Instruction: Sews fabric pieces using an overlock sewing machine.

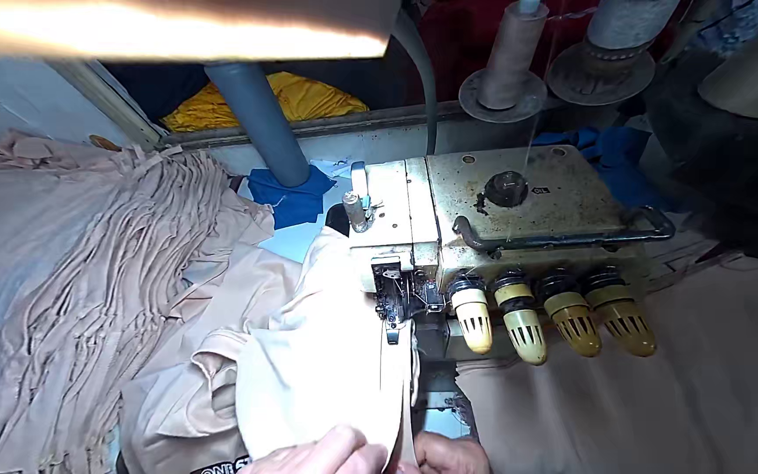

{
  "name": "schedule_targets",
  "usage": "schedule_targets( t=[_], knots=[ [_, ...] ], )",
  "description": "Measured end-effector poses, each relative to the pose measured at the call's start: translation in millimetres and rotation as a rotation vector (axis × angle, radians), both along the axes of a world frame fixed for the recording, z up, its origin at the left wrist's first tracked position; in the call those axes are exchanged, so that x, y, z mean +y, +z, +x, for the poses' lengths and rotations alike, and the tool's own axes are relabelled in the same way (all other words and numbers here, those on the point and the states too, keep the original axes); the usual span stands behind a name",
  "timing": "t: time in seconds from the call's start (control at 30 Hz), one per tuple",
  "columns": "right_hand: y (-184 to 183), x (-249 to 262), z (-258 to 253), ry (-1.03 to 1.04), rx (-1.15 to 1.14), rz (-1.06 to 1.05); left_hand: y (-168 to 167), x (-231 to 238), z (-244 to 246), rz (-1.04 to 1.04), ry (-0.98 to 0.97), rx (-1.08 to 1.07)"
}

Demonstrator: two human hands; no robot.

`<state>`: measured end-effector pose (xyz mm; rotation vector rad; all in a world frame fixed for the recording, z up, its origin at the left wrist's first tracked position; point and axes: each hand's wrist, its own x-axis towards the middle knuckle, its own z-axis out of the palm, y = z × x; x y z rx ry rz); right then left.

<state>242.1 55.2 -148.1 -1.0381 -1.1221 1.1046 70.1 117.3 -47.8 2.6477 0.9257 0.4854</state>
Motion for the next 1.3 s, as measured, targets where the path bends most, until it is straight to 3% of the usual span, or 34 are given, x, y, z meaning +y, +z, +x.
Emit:
schedule_targets(
  t=[0.23, 0.4, 0.6, 0.73, 0.9, 1.0, 1.13, 1.3],
  knots=[
    [13.3, 32.6, -1.4, -0.105, 0.040, 0.020, -5.9, 21.6, 29.1, 0.105, 0.189, 0.009],
    [13.9, 27.5, 0.4, -0.085, 0.059, 0.013, -4.9, 19.4, 36.0, 0.116, 0.218, 0.030],
    [11.3, 39.7, -0.4, -0.181, -0.021, 0.104, -19.2, 33.2, 54.4, 0.269, 0.290, -0.020],
    [15.5, 36.5, 7.9, -0.107, -0.007, 0.070, -16.1, 31.1, 45.7, 0.175, 0.325, -0.017],
    [20.3, 16.5, 20.9, 0.002, 0.115, -0.003, -3.0, 8.9, 17.8, -0.032, 0.306, -0.003],
    [18.8, 8.4, 20.9, 0.020, 0.152, -0.009, -9.1, 0.9, 2.8, -0.071, 0.259, -0.124],
    [15.3, 3.7, 17.1, 0.033, 0.225, -0.005, -7.9, -4.8, 0.6, -0.014, 0.157, -0.224],
    [13.4, 10.7, 9.5, 0.005, 0.210, -0.010, -16.4, 4.5, 23.5, 0.156, 0.130, -0.042]
  ],
)
